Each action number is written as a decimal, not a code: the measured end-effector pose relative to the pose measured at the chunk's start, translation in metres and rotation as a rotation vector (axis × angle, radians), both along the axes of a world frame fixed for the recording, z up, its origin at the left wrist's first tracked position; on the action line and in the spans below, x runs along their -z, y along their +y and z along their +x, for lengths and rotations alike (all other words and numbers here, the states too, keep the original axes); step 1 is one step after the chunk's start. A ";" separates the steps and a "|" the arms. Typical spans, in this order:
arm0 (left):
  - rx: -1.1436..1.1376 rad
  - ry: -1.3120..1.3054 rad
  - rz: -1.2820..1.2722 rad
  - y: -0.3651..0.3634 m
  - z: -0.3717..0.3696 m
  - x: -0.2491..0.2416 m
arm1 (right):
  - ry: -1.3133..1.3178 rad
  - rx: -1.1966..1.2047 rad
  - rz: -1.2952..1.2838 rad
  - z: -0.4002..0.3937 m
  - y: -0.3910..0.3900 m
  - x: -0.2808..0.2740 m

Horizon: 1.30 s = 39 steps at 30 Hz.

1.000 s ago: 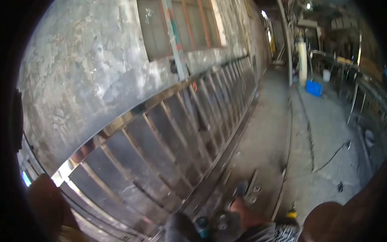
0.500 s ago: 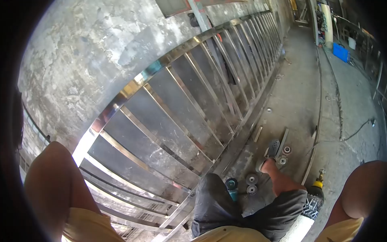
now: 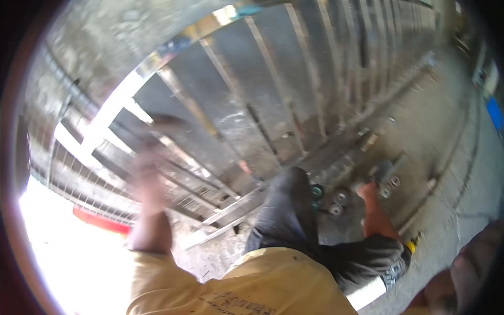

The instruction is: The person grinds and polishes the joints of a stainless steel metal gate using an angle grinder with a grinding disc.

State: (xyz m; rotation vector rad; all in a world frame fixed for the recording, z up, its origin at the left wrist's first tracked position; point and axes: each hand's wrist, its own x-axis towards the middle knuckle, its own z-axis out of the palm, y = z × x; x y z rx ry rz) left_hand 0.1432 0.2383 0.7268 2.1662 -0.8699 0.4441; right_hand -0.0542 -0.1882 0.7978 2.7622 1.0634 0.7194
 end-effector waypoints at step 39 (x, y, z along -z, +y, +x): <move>-0.456 1.274 0.559 0.248 -0.265 0.450 | 0.182 1.067 -0.393 -0.110 -0.203 0.545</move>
